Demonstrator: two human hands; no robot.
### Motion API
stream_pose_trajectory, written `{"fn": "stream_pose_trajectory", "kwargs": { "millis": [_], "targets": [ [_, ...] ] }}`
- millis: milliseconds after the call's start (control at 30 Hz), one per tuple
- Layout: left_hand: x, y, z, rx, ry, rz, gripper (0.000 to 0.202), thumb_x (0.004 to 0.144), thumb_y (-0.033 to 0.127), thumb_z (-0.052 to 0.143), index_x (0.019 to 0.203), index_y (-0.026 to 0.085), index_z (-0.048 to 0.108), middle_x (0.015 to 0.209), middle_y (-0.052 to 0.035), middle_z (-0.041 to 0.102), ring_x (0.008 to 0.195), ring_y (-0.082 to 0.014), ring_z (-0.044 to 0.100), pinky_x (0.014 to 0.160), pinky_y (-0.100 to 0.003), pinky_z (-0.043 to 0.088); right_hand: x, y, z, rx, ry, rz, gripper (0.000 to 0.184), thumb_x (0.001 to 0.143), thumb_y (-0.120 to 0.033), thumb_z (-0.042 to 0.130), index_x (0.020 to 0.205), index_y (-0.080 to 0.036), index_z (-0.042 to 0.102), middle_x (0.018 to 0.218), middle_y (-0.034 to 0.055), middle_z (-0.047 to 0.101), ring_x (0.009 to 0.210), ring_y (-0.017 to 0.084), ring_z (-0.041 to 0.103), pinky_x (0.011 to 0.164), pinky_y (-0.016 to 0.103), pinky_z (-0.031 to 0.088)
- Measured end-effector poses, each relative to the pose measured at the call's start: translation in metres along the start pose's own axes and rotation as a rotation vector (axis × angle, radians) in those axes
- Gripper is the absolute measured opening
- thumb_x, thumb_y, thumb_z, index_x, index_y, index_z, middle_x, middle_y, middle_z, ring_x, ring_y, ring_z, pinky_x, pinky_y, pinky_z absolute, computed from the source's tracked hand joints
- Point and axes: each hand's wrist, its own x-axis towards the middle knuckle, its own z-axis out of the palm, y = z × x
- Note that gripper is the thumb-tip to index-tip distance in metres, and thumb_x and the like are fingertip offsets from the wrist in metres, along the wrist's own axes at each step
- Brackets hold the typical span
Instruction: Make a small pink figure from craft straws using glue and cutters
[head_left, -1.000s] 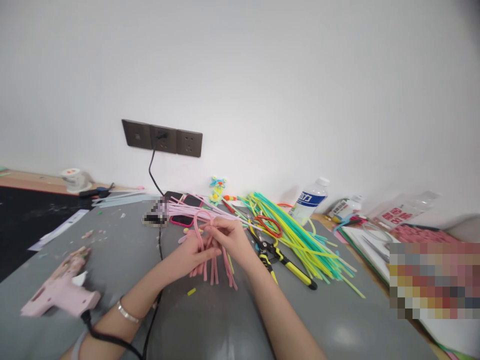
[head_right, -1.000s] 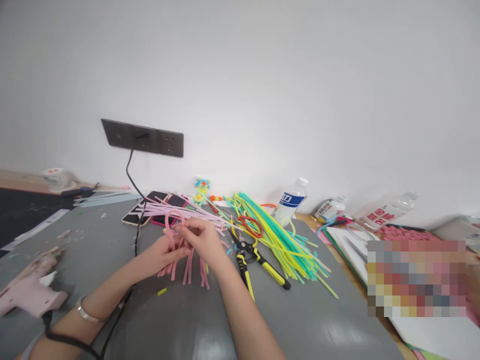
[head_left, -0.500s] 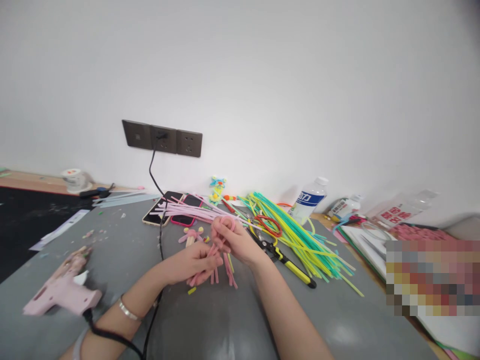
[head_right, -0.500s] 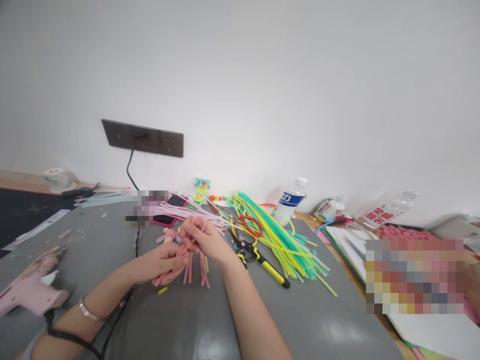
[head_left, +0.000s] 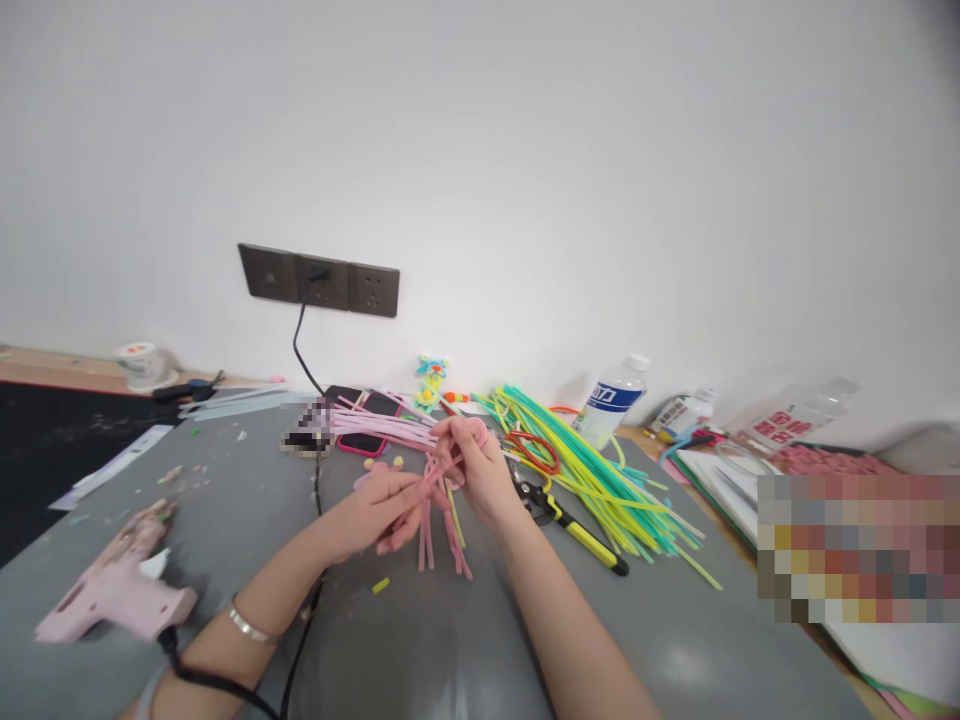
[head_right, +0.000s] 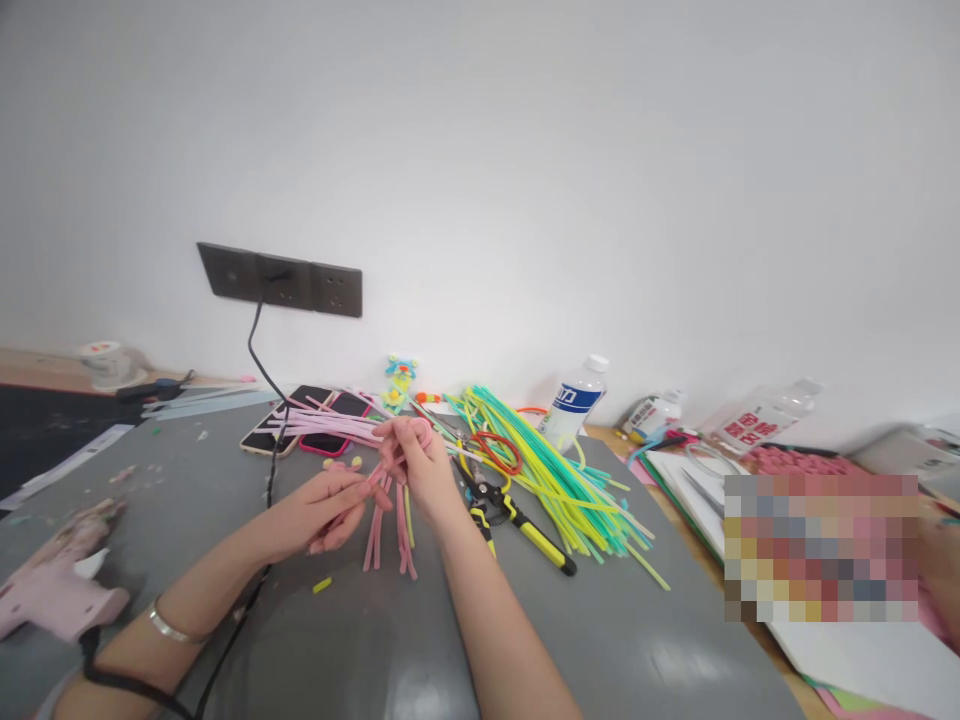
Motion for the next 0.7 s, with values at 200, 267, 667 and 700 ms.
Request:
{"fn": "stream_pose_trajectory", "kwargs": {
  "millis": [200,267,667,700],
  "targets": [
    [-0.001,-0.007,0.004,-0.255,-0.042,-0.113,0.051,0.077,0.063,0.065,0.07,0.02,0.039,0.057,0.0107,0.033,0.045,-0.0038,0.025,0.046,-0.019,0.028,-0.003,0.001,-0.002,-0.193,0.078,-0.058,0.041,0.091,-0.055,0.05,0.075,-0.018,0.056,0.046,-0.0071,0.045,0.034,0.006,0.029,0.034,0.02,0.017],
    [0.0,-0.008,0.005,-0.24,-0.008,-0.118,0.05,0.077,0.065,0.063,0.072,0.019,0.042,0.056,0.0108,0.032,0.046,-0.0044,0.023,0.046,-0.02,0.029,-0.006,-0.003,-0.002,-0.277,0.091,-0.079,0.038,0.092,-0.053,0.051,0.079,-0.018,0.057,0.05,-0.006,0.047,0.036,0.007,0.032,0.036,0.021,0.022],
    [0.009,-0.008,-0.007,-0.22,0.388,0.057,0.048,0.079,0.064,0.058,0.083,0.017,0.053,0.051,0.0132,0.025,0.042,-0.004,0.018,0.042,-0.018,0.024,-0.118,-0.02,-0.08,-1.656,0.506,0.452,0.068,0.071,-0.046,0.068,0.13,-0.015,0.052,0.121,0.0185,0.055,0.114,0.042,0.053,0.093,0.053,0.04],
    [0.01,-0.009,-0.008,-0.214,0.407,0.065,0.049,0.079,0.065,0.058,0.082,0.017,0.053,0.05,0.0134,0.024,0.041,-0.004,0.018,0.041,-0.018,0.024,-0.123,-0.018,-0.085,-1.701,0.462,0.463,0.07,0.072,-0.044,0.067,0.132,-0.013,0.051,0.119,0.0187,0.056,0.112,0.042,0.054,0.093,0.051,0.04]
  ]
}}
